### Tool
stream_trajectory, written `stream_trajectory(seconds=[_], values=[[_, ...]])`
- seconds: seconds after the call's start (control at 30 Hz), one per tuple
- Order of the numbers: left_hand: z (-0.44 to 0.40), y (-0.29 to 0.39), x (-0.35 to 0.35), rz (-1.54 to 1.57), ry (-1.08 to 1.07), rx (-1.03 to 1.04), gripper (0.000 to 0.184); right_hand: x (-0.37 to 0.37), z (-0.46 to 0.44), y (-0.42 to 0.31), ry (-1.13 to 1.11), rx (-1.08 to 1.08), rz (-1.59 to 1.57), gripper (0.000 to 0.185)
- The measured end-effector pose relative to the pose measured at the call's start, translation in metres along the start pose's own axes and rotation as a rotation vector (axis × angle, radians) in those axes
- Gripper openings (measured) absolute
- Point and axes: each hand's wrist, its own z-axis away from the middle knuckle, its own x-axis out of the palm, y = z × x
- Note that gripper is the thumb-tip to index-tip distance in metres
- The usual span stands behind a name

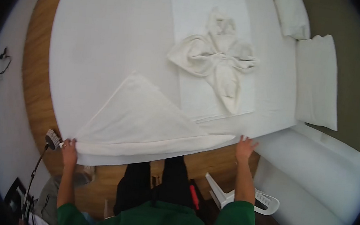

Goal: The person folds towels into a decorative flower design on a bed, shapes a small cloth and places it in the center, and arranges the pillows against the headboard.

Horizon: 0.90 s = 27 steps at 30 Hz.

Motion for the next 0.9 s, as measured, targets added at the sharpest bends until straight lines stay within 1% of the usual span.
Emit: stream_trajectory(seconds=[0.03,0.07,0.1,0.13,0.17,0.2,0.23,0.27,0.3,0.33,0.4,0.43,0.5,0.53,0.57,0.63,0.67,0.7,0.77,0.8,0.83,0.9], values=[[-0.001,0.001,0.001,-0.050,-0.015,0.000,0.037,0.006,0.009,-0.019,0.228,0.125,-0.027,0.042],[-0.004,0.000,0.003,-0.078,-0.117,-0.046,0.037,-0.006,0.021,-0.045,0.329,0.106,-0.094,0.047],[-0.004,0.004,0.008,-0.135,-0.078,-0.039,0.039,-0.031,0.037,-0.068,0.437,0.092,-0.165,0.053],[-0.003,0.011,0.007,-0.084,-0.127,-0.124,0.041,-0.057,0.059,-0.100,0.414,-0.120,-0.380,0.057],[0.001,0.007,0.034,-0.202,-0.109,-0.091,0.042,-0.075,0.084,-0.137,0.380,-0.325,-0.581,0.062],[-0.005,0.026,0.018,-0.233,-0.212,-0.185,0.049,-0.076,0.096,-0.176,0.398,-0.487,-0.696,0.063],[-0.003,0.050,0.008,-0.267,-0.143,-0.189,0.054,-0.079,0.102,-0.208,0.413,-0.641,-0.801,0.065],[-0.005,0.077,-0.001,-0.300,-0.074,-0.186,0.059,-0.095,0.102,-0.232,0.423,-0.678,-0.811,0.066],[0.002,0.104,0.000,-0.162,-0.054,-0.119,0.067,-0.110,0.101,-0.244,0.431,-0.711,-0.815,0.067],[0.012,0.140,-0.039,-0.213,-0.067,0.014,0.065,-0.120,0.100,-0.238,0.452,-0.704,-0.818,0.067],[0.042,0.165,-0.023,0.221,-0.016,0.311,0.061,-0.125,0.093,-0.241,0.422,-0.675,-0.729,0.072],[0.037,0.166,-0.017,0.221,-0.007,0.317,0.061,-0.123,0.089,-0.236,0.430,-0.667,-0.728,0.072],[0.028,0.173,-0.006,0.207,0.067,0.250,0.057,-0.119,0.080,-0.211,0.358,-0.638,-0.811,0.075],[0.017,0.171,-0.012,0.224,0.122,0.230,0.050,-0.115,0.073,-0.197,0.398,-0.615,-0.737,0.075],[0.006,0.170,-0.018,0.235,0.122,0.231,0.050,-0.112,0.062,-0.183,0.397,-0.613,-0.726,0.075],[-0.015,0.159,-0.035,0.220,-0.032,0.312,0.040,-0.112,0.043,-0.164,0.189,-0.798,-0.692,0.075],[-0.025,0.154,-0.043,0.245,-0.070,0.356,0.030,-0.118,0.034,-0.154,0.159,-0.878,-0.752,0.072],[-0.040,0.146,-0.045,0.247,-0.058,0.357,0.030,-0.120,0.021,-0.151,0.171,-0.874,-0.748,0.072],[-0.063,0.127,-0.046,0.467,-0.393,0.359,0.034,-0.121,0.002,-0.145,-0.248,-0.646,-1.201,0.068],[-0.075,0.119,-0.042,0.554,-0.333,0.363,0.036,-0.129,-0.010,-0.144,-0.149,-0.657,-1.219,0.064],[-0.084,0.121,-0.053,0.556,-0.328,0.362,0.036,-0.141,-0.018,-0.143,-0.145,-0.658,-1.218,0.064],[-0.096,0.127,-0.074,0.436,-0.142,0.197,0.031,-0.161,-0.025,-0.150,0.111,-0.567,-0.952,0.065]])
